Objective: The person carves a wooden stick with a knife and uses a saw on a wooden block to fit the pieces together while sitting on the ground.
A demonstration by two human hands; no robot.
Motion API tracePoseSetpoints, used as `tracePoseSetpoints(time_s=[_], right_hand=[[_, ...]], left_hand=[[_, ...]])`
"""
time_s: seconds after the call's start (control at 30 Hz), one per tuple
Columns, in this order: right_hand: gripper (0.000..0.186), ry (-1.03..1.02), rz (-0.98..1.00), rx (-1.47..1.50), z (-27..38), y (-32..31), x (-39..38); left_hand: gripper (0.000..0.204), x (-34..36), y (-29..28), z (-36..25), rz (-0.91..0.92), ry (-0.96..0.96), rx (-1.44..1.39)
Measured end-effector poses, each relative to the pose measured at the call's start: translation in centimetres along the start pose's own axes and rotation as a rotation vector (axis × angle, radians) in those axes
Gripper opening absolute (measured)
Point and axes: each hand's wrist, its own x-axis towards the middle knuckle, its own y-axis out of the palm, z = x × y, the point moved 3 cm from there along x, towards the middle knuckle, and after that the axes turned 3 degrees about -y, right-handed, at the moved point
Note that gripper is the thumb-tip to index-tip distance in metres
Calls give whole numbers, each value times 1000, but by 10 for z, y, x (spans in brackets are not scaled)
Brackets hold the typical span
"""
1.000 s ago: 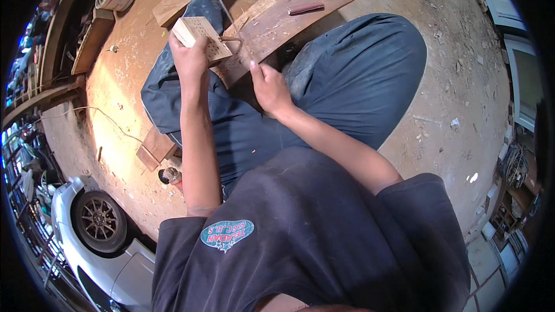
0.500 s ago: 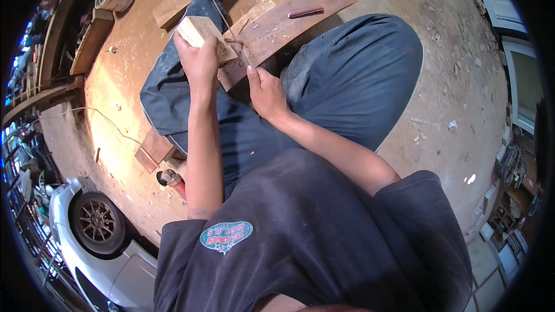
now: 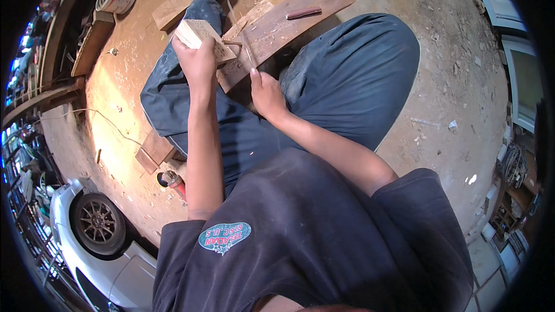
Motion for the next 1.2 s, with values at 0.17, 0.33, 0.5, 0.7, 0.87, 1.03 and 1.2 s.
tracePoseSetpoints(time_s=[0.17,0.33,0.5,0.7,0.87,1.03,1.2], right_hand=[[52,-30,57,55,11,-4,2],[56,-32,0,134,12,-7,3],[57,-2,4,65,-1,2,5],[55,-59,25,-42,-9,10,1],[54,-83,8,143,19,-7,-2],[54,-31,34,-49,8,0,-3],[54,-109,24,36,6,2,-7]], left_hand=[[56,-1,2,2,1,10,6],[57,4,0,2,-3,-30,-16],[58,3,2,1,2,-34,-54],[58,4,3,4,-12,-59,-62],[58,2,-5,6,-15,-68,-51],[58,1,-4,6,-26,-62,-92],[57,2,-3,4,-34,-67,-44]])
